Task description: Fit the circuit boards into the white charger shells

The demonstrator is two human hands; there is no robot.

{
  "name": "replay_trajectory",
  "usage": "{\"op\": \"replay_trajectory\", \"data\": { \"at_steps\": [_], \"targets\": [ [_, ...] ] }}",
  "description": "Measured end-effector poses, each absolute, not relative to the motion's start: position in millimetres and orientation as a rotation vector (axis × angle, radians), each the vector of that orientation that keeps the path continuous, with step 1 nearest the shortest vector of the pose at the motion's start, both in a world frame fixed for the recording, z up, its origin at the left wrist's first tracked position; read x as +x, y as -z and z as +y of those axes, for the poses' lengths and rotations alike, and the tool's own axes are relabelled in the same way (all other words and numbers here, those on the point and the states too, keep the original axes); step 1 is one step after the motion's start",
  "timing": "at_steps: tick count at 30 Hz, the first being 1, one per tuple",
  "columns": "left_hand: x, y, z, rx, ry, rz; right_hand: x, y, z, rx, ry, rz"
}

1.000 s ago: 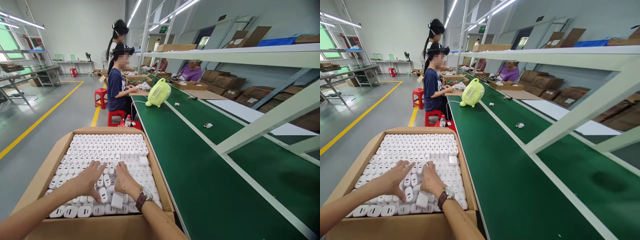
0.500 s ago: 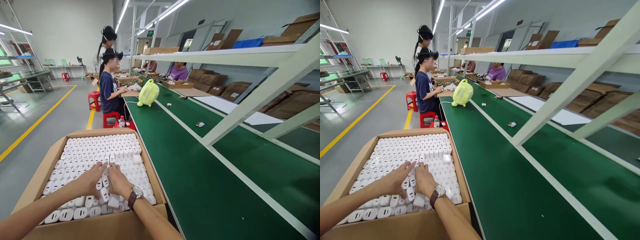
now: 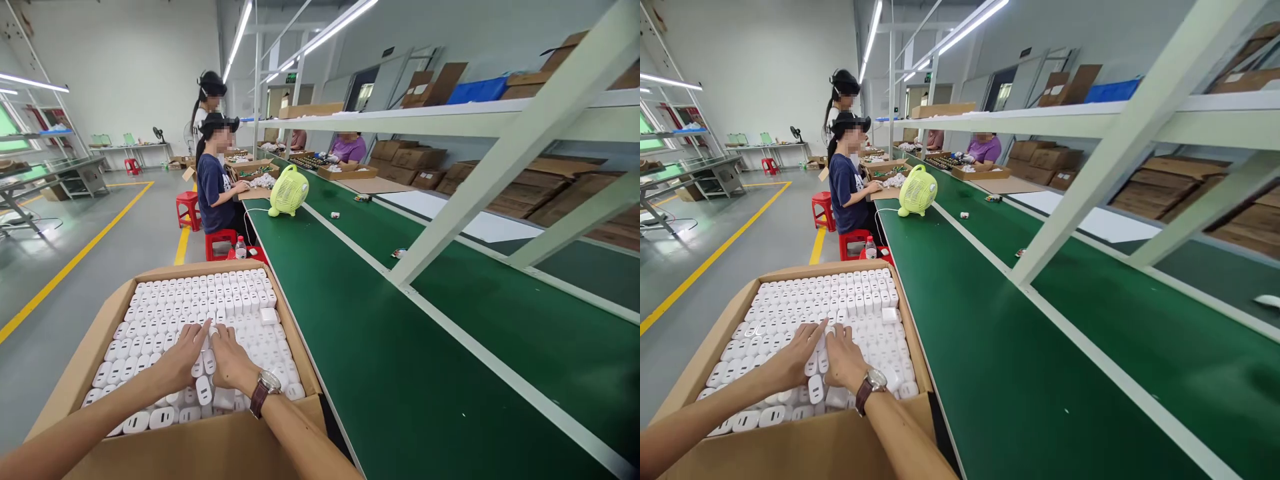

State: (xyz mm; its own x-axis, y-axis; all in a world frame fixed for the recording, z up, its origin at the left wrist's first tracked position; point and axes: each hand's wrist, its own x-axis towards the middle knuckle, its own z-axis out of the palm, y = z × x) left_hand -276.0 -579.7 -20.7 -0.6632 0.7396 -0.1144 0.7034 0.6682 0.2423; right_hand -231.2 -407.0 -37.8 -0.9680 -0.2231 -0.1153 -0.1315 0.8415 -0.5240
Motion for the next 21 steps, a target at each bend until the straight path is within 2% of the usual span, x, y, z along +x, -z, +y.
{"op": "replay_trajectory", "data": {
  "at_steps": [7,13,17,21],
  "targets": [
    [-279.7,-32.3,-529.6,1.375,-0.244,2.754,-215.7,-18.6,-364.0,-0.175,0.749,3.054],
    [-262.3,-62.0,-399.3,1.839,-0.494,2.509,-152.1,-62.3,-255.3,0.161,0.63,3.245],
    [-223.3,-53.7,-293.4,2.095,-0.543,2.169,-76.5,-61.8,-181.3,0.495,0.599,3.265],
    [-175.7,-22.4,-215.8,2.229,-0.495,1.824,-5.0,-39.3,-141.3,0.836,0.668,3.135]
  ]
}}
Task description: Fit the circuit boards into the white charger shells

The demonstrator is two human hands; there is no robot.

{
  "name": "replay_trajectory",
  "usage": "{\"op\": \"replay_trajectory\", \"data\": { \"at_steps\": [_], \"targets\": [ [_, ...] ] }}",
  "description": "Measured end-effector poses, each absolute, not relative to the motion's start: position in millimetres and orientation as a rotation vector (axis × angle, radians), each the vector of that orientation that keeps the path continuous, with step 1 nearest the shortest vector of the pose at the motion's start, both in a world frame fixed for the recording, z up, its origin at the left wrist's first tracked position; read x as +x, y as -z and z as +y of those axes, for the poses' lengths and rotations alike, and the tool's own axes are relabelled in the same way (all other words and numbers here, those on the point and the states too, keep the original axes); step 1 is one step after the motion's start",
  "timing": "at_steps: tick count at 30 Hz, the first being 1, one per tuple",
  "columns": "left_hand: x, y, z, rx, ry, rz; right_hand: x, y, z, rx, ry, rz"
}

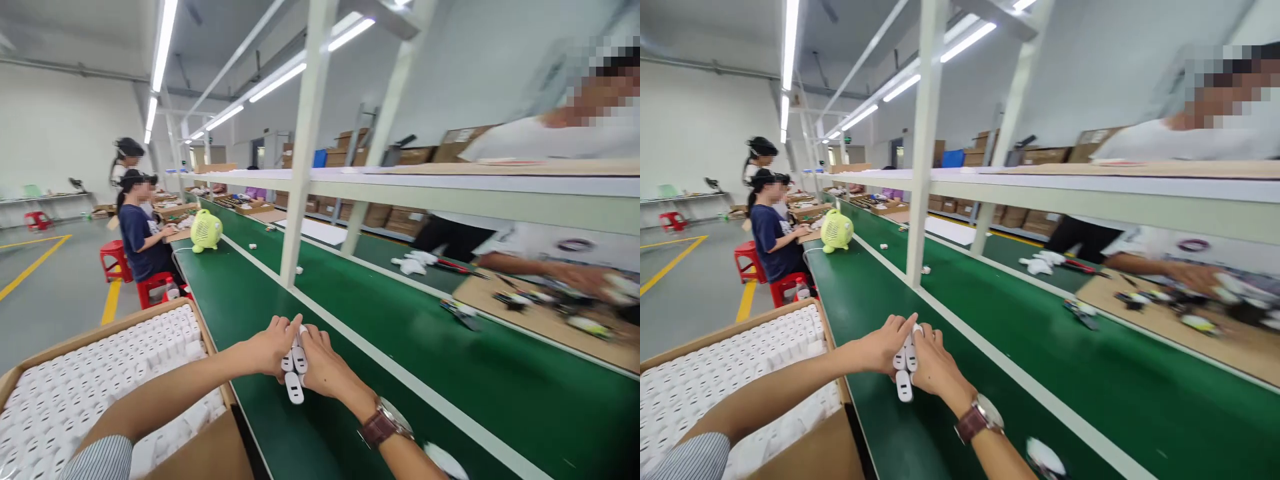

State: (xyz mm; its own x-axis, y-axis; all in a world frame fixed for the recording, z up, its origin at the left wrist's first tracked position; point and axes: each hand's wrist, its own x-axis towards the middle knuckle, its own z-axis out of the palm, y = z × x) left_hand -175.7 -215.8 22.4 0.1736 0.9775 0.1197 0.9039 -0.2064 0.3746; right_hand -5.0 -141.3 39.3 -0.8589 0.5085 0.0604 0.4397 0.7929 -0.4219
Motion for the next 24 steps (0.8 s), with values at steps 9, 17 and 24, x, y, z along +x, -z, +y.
{"op": "replay_trajectory", "data": {
  "at_steps": [9,17,24],
  "targets": [
    [-157.9,-6.0,-203.6,1.947,-0.295,1.796,55.9,-8.4,-115.5,-0.952,-0.932,-2.805],
    [-182.7,-36.1,-232.8,1.167,-0.506,1.627,78.6,-22.3,-81.1,-1.207,-1.541,-2.526],
    [-157.2,-13.9,-195.7,0.979,-0.623,1.403,43.0,-7.4,-101.3,-1.186,-1.866,-2.272]
  ]
}}
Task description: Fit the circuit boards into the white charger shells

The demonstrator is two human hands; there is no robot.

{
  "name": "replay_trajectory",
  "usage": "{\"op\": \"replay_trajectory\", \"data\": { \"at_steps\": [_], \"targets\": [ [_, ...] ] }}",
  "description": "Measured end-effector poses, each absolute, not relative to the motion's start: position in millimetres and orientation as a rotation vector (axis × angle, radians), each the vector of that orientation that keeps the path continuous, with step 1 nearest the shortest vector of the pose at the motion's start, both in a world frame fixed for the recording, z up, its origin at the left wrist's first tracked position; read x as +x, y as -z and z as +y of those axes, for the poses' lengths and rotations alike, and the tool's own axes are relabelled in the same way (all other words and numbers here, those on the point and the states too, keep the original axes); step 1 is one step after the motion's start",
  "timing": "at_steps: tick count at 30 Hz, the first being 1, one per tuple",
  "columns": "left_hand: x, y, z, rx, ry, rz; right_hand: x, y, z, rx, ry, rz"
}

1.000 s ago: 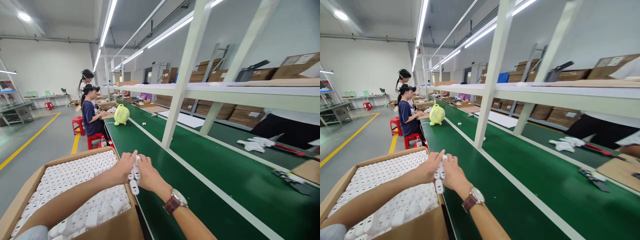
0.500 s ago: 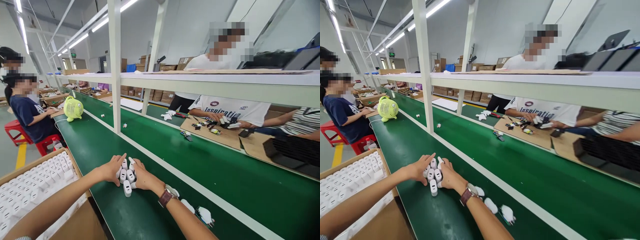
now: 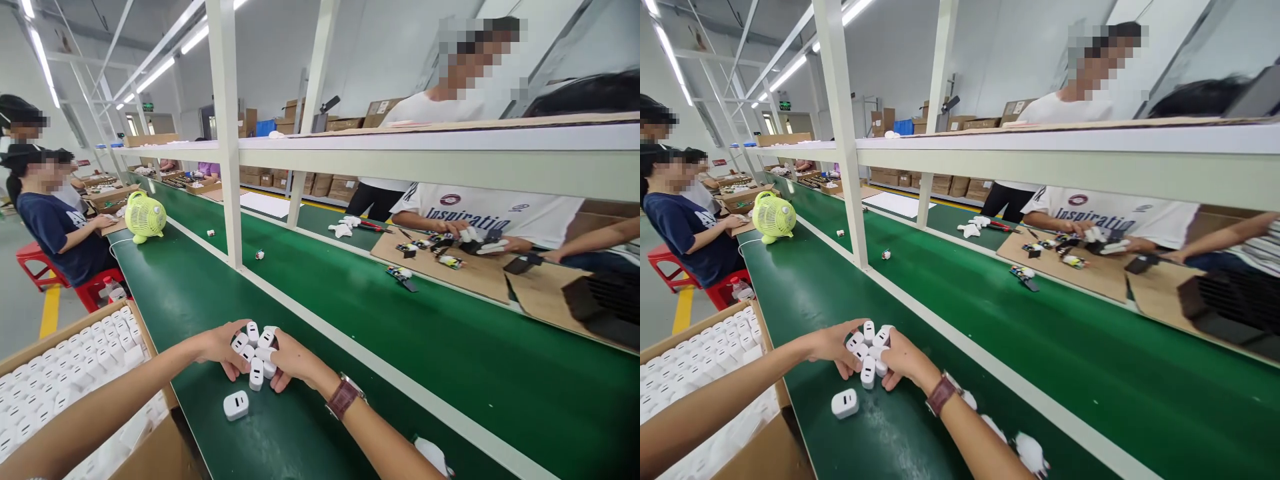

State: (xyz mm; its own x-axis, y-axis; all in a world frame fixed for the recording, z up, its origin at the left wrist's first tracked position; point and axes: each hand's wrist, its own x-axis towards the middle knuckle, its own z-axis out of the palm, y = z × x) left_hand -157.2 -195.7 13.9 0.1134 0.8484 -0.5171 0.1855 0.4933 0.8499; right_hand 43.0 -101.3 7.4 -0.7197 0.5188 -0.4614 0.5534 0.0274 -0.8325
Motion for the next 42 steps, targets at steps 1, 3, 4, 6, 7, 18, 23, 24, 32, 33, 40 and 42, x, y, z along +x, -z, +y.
{"op": "replay_trajectory", "data": {
  "at_steps": [1,3,4,6,7,18,23,24,32,33,40,42],
  "targets": [
    [-157.6,-13.0,-192.5,1.013,-0.652,1.413,42.9,-7.1,-100.5,1.179,1.84,2.258],
    [-159.0,-12.4,-187.1,1.166,-0.73,1.457,46.1,-8.6,-96.8,1.217,1.821,2.353],
    [-159.0,-11.9,-184.7,1.278,-0.77,1.482,48.6,-9.9,-95.0,1.239,1.79,2.423],
    [-156.7,-8.7,-180.4,1.523,-0.842,1.519,54.3,-12.2,-93.5,1.29,1.686,2.596],
    [-154.5,-5.7,-178.7,1.631,-0.888,1.528,57.0,-12.5,-94.2,1.311,1.632,2.675],
    [-165.8,34.2,-185.3,2.406,-0.992,1.303,87.6,34.2,-109.0,0.959,0.697,3.324],
    [-176.9,33.1,-203.1,2.513,-0.807,1.216,98.5,50.5,-123.3,0.775,0.519,3.454],
    [-178.1,33.1,-207.1,2.539,-0.759,1.233,100.2,53.7,-127.8,0.737,0.493,3.462],
    [-192.4,34.4,-220.9,2.632,-0.849,1.412,116.6,65.2,-147.4,0.702,0.327,3.566],
    [-197.5,34.2,-217.7,2.621,-0.939,1.479,116.2,58.7,-145.7,0.77,0.328,3.572],
    [-224.5,36.1,-169.3,1.892,-1.033,2.15,65.3,-1.3,-98.4,1.451,0.543,3.124],
    [-219.4,35.2,-158.5,1.851,-1.007,2.121,45.2,-5.6,-82.7,1.452,0.557,3.055]
  ]
}}
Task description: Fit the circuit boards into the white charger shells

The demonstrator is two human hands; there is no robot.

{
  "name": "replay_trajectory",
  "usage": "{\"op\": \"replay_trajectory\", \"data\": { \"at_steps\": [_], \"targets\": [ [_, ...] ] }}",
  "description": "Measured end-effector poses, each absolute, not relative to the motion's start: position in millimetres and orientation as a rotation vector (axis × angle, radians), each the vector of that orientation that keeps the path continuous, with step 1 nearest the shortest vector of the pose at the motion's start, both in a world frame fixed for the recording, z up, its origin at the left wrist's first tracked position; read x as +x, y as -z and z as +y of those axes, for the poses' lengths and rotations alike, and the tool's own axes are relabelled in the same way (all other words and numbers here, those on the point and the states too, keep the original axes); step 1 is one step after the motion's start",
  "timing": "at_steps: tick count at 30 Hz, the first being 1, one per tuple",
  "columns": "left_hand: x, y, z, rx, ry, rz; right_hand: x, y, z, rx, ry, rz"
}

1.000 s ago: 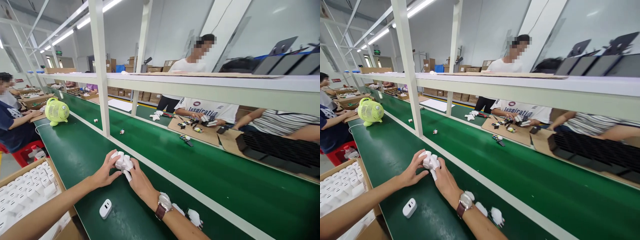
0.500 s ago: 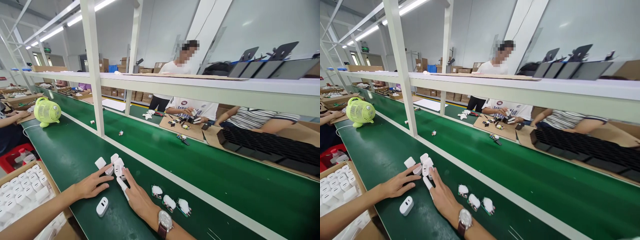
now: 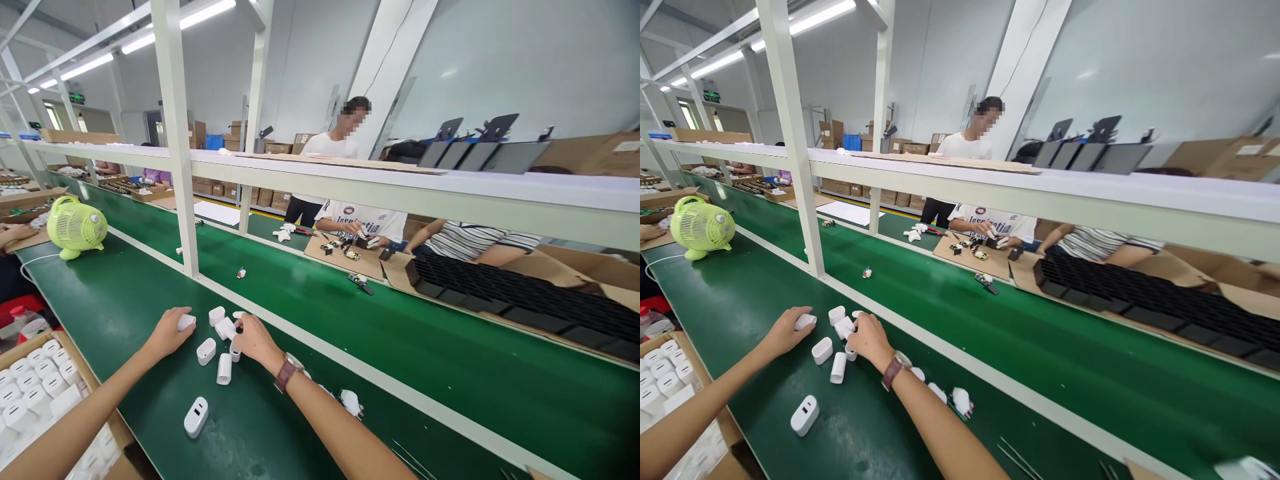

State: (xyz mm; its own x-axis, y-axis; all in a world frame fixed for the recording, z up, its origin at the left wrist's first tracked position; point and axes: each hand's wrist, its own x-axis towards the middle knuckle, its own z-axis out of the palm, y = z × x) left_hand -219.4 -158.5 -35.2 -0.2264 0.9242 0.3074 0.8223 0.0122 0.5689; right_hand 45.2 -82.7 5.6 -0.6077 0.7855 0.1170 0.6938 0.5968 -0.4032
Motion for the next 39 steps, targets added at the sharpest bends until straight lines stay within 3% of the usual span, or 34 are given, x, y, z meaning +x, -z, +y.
{"op": "replay_trajectory", "data": {
  "at_steps": [6,14,19,25,29,33,36,39],
  "targets": [
    [-194.7,23.8,-154.3,1.823,-0.981,1.954,19.1,-11.6,-75.5,-1.07,-0.375,-2.682],
    [-201.9,13.6,-141.9,1.752,-1.084,1.736,54.8,-38.5,-103.9,-0.843,-0.3,-2.736],
    [-177.6,14.5,-126.1,1.841,-1.111,1.565,74.5,-19.6,-142.5,-0.599,-0.282,-2.84],
    [-155.3,-20.0,-158.8,1.907,-1.355,1.681,58.2,-4.5,-139.7,-0.71,-0.379,-2.765],
    [-156.3,-41.5,-225.5,2.14,-0.845,1.571,55.4,-14.8,-120.2,-0.819,-0.512,-2.645],
    [-154.6,-17.4,-283.4,2.3,-0.419,1.505,68.4,-21.4,-93.6,-0.898,-0.638,-2.478],
    [-156.8,5.9,-297.9,2.197,-0.487,1.502,79.7,-12.7,-78.3,-0.895,-0.714,-2.454],
    [-168.6,11.9,-284.7,1.986,-0.787,1.575,82.0,4.4,-71.1,-0.875,-0.843,-2.55]
  ]
}}
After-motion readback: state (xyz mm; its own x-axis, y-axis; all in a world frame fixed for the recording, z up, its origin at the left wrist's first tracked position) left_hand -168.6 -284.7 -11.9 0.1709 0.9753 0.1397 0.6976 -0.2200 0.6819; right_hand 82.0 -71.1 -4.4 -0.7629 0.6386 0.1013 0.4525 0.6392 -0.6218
